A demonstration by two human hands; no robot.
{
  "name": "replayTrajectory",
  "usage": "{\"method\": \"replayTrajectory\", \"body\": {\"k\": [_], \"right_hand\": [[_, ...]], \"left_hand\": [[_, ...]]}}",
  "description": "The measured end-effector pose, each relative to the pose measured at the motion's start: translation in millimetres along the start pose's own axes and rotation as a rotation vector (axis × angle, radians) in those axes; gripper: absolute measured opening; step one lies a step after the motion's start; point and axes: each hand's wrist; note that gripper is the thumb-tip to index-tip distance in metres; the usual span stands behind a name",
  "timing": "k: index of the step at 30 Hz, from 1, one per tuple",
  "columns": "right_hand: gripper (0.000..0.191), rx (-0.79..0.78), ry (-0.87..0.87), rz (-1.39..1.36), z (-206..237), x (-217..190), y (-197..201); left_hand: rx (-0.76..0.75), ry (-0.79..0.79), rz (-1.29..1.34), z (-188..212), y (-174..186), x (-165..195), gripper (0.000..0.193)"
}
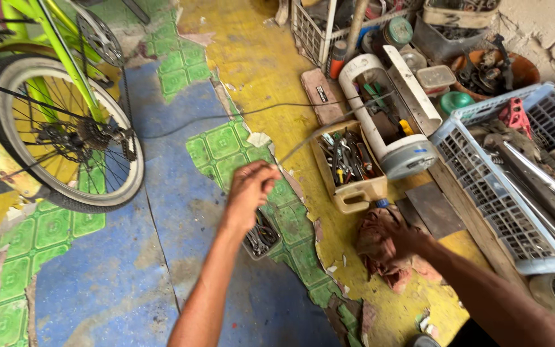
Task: The person wipes several metal tools with a cloth, then coils a long black cable. The person handles wrenches, a screwdriver, and a cable, placing the cleaned tools into a container.
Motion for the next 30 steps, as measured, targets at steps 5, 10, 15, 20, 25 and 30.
{"method": "replayTrajectory", "body": {"k": [5,10,15,20,25,30], "right_hand": [[0.083,0.112,0.053,-0.139,-4,-21,3],[0.055,0.458,0.159,-0.711,0,-45,58],[0.04,0.326,0.577,-1.689,26,-97,80],[0.043,0.468,0.474,-1.62,37,-135,75],[0.065,0.585,0.338,-1.572,42,-131,93],[0.099,0.779,-0.133,-1.275,40,-93,138]], "left_hand": [[-0.027,0.018,0.077,0,-30,-23,0.017],[-0.041,0.021,0.215,-5,-44,-55,0.019],[-0.02,-0.13,0.055,-5,-74,-85,0.021],[0.031,-0.18,-0.528,14,-100,-103,0.013],[0.109,-0.741,-0.584,25,-105,-115,0.011],[-0.206,-0.62,-0.842,7,-58,-147,0.017]]}}
Point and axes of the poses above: each hand's wrist, its own z-axis away from the middle knuckle, its own y-axis out of the back of the hand, x = y × z
